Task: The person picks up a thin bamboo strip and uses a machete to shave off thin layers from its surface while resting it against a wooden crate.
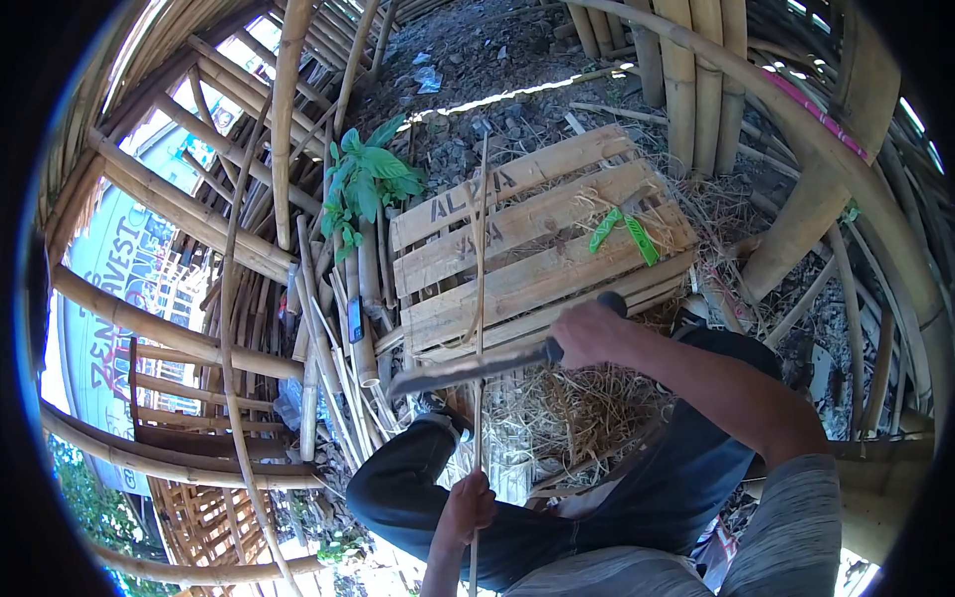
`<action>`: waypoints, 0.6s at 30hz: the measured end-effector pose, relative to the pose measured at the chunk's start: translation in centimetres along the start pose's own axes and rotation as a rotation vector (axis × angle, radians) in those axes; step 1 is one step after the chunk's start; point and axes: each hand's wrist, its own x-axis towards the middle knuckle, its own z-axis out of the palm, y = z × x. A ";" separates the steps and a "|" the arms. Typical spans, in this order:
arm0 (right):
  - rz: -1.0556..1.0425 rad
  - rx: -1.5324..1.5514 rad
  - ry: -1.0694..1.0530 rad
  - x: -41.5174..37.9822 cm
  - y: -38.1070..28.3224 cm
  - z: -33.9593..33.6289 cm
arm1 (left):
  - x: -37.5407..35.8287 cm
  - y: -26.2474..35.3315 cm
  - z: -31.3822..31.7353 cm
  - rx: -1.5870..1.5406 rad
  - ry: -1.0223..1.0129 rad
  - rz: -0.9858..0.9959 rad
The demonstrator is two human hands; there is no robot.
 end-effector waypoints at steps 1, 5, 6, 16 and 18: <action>0.114 0.019 0.069 0.9 1.8 -0.1 | -0.6 -0.7 0.0 -0.023 0.000 -0.013; 0.176 -0.018 0.249 1.0 3.4 -0.3 | -0.9 0.0 0.1 -0.037 -0.019 -0.054; 0.176 -0.022 0.249 1.0 3.3 -0.6 | -0.8 0.0 0.1 -0.050 -0.044 -0.067; 0.221 -0.004 0.168 0.5 2.3 -0.4 | -0.9 -0.1 -0.4 -0.201 -0.133 -0.141; 0.234 -0.006 0.202 0.5 2.4 0.2 | -0.5 -0.4 -0.3 -0.189 -0.099 -0.153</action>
